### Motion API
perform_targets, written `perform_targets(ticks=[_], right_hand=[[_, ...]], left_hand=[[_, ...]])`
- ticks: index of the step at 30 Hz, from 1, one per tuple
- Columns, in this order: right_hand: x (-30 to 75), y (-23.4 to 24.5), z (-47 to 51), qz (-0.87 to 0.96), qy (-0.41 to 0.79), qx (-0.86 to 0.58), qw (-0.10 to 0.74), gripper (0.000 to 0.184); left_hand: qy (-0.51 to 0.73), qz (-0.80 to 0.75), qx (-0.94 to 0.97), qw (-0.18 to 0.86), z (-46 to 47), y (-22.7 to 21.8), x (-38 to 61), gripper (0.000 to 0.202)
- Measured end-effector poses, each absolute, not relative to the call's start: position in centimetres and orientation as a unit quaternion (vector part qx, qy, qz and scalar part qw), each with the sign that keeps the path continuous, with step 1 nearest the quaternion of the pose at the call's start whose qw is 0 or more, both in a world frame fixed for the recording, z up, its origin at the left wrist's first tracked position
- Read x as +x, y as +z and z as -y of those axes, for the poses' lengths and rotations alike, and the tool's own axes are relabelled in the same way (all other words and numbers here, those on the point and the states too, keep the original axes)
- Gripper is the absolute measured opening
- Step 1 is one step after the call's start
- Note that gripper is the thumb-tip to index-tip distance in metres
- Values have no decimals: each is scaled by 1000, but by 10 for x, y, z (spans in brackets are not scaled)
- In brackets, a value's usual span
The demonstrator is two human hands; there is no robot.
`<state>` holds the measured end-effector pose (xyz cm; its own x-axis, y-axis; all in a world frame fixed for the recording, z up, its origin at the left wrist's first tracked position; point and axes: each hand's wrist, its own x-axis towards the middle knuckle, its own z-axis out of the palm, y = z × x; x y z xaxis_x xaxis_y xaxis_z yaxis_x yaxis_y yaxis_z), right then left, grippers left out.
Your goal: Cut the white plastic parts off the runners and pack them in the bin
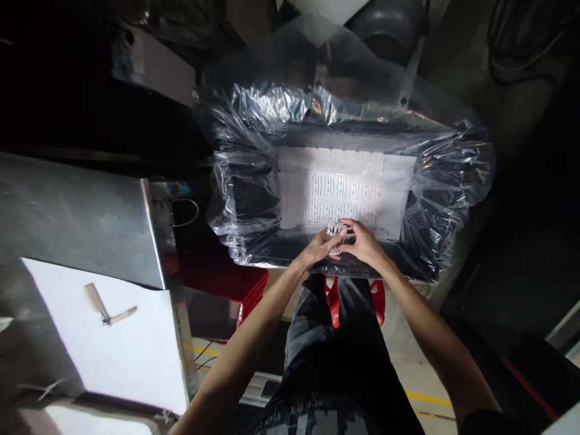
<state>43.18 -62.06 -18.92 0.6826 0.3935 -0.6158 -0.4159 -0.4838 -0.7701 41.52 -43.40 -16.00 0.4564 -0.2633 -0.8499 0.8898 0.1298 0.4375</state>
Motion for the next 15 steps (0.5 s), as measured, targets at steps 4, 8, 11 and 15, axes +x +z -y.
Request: perform_targets(ticks=[4,8,11,15], right_hand=[[429,-187,615,-52,356,-768,530,37],[436,-195,629,-125,340,-757,543,33],[448,-215,650,-238,308,-739,551,45],[473,-254,674,-418,223,-704,530,35]], left_hand=[[-415,-330,526,665,430,-164,414,68],[-371,-395,538,646,431,-171,412,52],[-330,-446,538,634,431,-176,413,49],[-313,-466,524,640,429,-175,412,51]])
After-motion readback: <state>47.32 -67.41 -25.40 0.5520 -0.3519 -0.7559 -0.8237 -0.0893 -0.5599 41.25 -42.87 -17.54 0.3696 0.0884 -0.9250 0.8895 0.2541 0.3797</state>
